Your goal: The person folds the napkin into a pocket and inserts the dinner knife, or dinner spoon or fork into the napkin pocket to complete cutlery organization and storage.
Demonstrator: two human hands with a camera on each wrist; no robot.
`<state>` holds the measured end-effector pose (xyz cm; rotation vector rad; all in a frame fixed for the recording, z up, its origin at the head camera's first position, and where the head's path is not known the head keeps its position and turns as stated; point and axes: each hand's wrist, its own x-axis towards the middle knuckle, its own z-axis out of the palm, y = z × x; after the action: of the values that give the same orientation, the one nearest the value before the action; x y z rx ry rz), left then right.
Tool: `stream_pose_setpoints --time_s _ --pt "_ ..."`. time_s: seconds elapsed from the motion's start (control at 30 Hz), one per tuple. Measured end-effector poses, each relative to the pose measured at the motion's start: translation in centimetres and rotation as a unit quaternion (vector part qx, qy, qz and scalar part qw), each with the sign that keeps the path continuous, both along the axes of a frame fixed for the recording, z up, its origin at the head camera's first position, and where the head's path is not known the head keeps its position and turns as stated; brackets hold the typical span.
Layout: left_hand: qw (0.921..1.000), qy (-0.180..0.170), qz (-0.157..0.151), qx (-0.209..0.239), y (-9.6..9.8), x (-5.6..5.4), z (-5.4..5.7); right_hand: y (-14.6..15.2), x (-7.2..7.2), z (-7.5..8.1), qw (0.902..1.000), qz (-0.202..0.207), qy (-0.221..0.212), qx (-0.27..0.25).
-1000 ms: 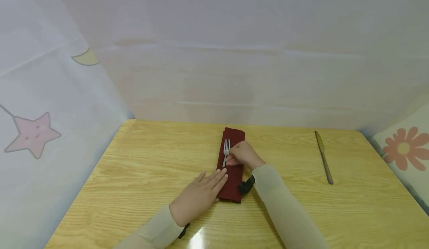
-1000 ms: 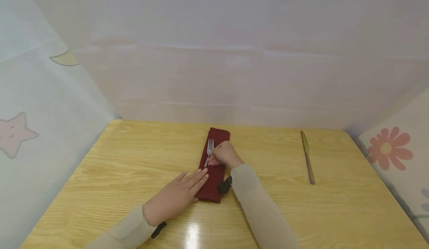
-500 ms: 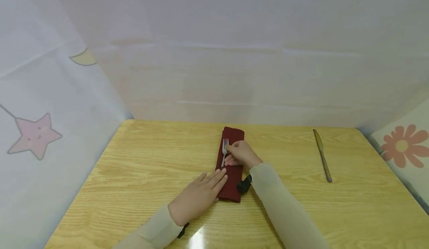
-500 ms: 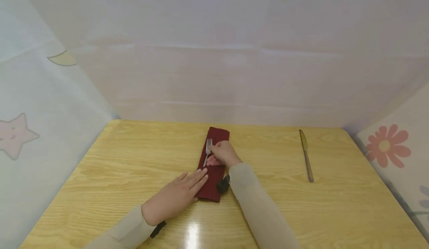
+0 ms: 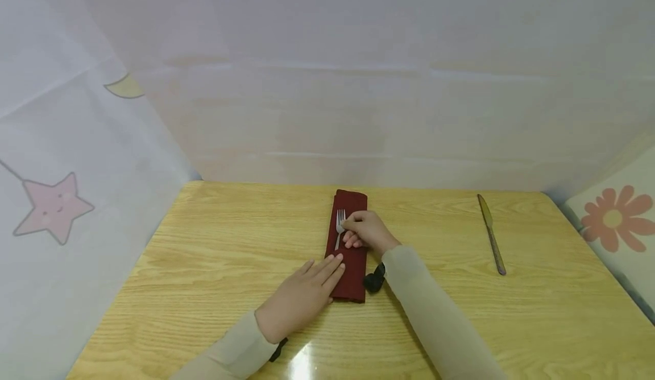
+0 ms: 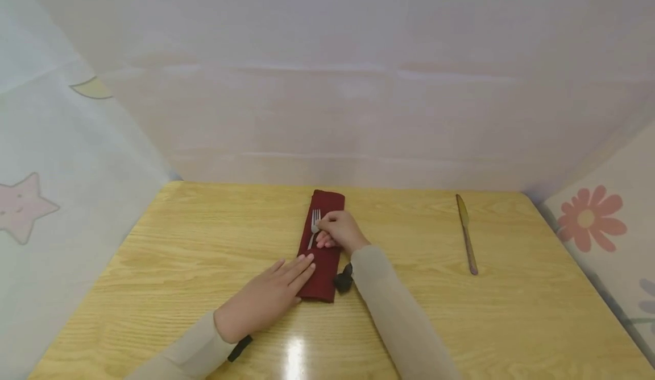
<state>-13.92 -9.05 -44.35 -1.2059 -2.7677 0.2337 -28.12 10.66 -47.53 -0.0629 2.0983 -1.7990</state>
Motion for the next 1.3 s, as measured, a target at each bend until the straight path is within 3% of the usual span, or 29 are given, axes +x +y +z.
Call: stream_pose_setpoints --time_s 0.37,0.53,0.73,0.97,1.07,1.2,1.3 --pt "0.9999 -0.014 -0.001 -0.010 0.1 -0.1 0.2 -0.7 -1.1 0.4 0.9985 -0.001 0.019 0.051" --pt "0.9995 -0.016 -0.002 -0.026 0.2 0.0 0.3 -0.2 -0.6 1.3 0.9980 0.007 0.026 0.057" --pt "0.9998 -0.003 -0.005 -0.021 0.1 0.0 0.1 3.1 0.5 4.2 0.9893 0.027 0.122 0.076" --pt "0.9998 0.003 -0.008 -0.020 0.0 0.0 0.1 9.3 2.9 6.6 0.9604 -0.048 0.237 0.138" --pt "0.9998 0.001 -0.008 -0.016 0.0 0.0 0.0 11.6 3.8 7.1 0.9392 -0.079 0.273 0.192" --pt "1.0000 0.004 -0.001 -0.005 -0.3 -0.2 -0.2 14.2 4.3 7.7 0.9023 -0.114 0.314 0.272" --pt "0.9999 0.003 0.005 0.009 -0.5 -0.3 -0.3 16.2 4.5 7.7 0.8866 -0.143 0.315 0.307"
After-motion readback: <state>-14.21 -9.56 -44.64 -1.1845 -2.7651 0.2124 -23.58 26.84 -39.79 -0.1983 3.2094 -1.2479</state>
